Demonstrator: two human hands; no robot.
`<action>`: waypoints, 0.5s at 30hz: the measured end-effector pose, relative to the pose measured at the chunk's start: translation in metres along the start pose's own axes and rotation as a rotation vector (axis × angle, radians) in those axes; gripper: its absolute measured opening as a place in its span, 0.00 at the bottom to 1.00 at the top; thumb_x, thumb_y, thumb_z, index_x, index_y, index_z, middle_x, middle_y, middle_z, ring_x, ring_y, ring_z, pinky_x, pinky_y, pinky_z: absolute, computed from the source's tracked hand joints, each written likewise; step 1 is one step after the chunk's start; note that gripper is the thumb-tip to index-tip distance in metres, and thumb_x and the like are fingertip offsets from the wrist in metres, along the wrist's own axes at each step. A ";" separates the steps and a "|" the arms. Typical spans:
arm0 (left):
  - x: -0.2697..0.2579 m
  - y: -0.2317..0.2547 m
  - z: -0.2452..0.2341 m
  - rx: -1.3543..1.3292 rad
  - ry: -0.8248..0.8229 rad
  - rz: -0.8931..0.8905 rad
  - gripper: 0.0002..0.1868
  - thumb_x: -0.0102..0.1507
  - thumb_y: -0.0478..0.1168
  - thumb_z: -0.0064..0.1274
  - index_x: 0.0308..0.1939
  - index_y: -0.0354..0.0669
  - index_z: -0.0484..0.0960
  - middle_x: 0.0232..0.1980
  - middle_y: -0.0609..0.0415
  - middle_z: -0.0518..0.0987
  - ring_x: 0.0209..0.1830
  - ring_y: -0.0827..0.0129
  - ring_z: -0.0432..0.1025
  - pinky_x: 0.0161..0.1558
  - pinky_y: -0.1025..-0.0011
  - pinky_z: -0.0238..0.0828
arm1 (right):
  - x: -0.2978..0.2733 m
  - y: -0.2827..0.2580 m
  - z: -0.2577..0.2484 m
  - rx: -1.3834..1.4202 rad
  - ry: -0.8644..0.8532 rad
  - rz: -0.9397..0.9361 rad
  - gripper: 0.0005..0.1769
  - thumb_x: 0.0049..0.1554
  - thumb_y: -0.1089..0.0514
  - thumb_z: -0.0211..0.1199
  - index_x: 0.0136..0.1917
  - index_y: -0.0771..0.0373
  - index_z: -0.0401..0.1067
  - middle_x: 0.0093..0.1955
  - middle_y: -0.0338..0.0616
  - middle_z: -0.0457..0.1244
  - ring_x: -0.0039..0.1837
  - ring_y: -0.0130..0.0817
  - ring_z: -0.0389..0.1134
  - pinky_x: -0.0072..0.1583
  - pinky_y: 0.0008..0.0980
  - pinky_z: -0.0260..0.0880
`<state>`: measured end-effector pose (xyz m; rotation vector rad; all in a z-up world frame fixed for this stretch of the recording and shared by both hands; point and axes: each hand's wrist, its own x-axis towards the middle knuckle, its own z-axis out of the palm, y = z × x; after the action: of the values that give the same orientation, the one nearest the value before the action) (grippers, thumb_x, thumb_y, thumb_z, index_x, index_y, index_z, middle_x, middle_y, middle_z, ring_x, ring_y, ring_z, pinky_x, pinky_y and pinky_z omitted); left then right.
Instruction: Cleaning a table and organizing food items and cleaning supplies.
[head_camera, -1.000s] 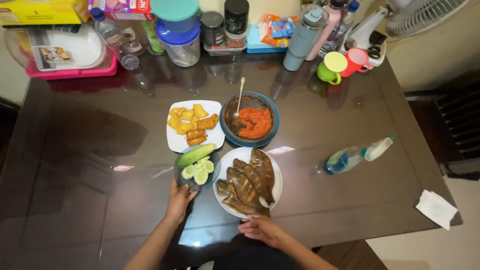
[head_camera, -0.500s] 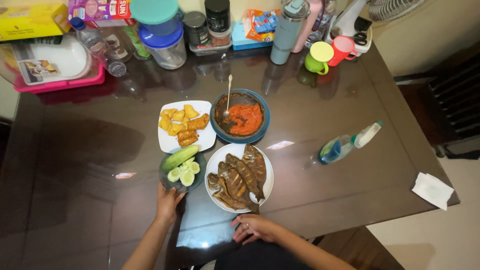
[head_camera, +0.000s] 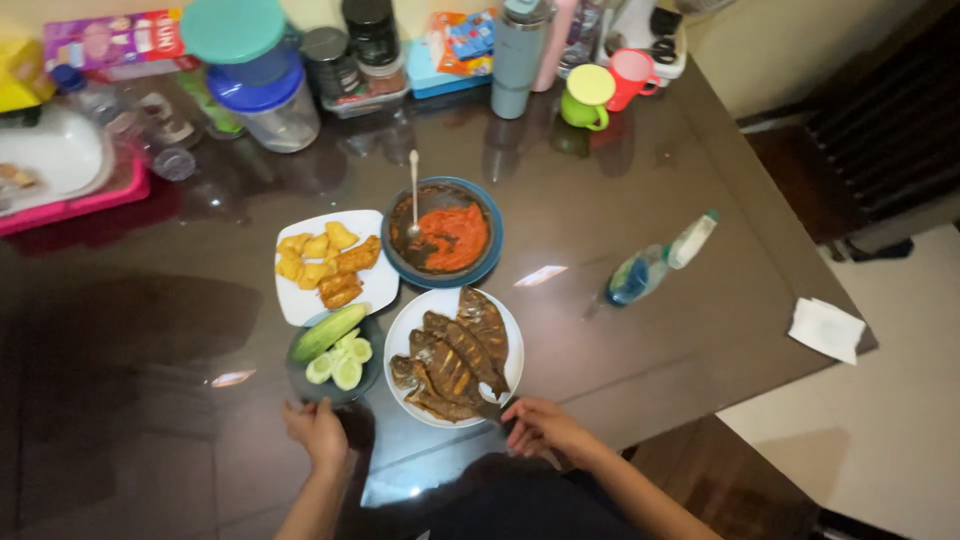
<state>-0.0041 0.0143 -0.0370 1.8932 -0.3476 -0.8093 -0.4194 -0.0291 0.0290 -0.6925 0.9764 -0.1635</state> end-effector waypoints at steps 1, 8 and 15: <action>-0.006 0.002 0.004 0.110 0.092 0.114 0.40 0.65 0.31 0.53 0.78 0.41 0.51 0.60 0.38 0.70 0.54 0.56 0.67 0.59 0.56 0.65 | -0.005 0.003 -0.008 0.014 0.102 -0.051 0.22 0.68 0.44 0.47 0.59 0.60 0.72 0.42 0.46 0.71 0.42 0.30 0.72 0.44 0.30 0.74; -0.072 0.080 0.029 0.095 0.037 0.439 0.39 0.67 0.28 0.50 0.80 0.39 0.51 0.66 0.39 0.56 0.58 0.58 0.61 0.63 0.58 0.62 | -0.017 0.060 -0.091 0.161 0.654 -0.298 0.22 0.67 0.47 0.47 0.57 0.61 0.76 0.42 0.43 0.70 0.43 0.29 0.70 0.47 0.31 0.75; -0.105 0.099 0.073 0.058 -0.213 0.648 0.34 0.67 0.29 0.48 0.77 0.37 0.56 0.63 0.43 0.58 0.58 0.62 0.64 0.62 0.63 0.65 | -0.054 0.090 -0.161 0.243 0.904 -0.411 0.17 0.68 0.52 0.47 0.56 0.63 0.74 0.42 0.40 0.70 0.43 0.30 0.69 0.46 0.31 0.72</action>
<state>-0.1190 -0.0223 0.0709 1.5953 -1.0602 -0.5550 -0.5954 -0.0111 -0.0460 -0.5828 1.6232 -1.0043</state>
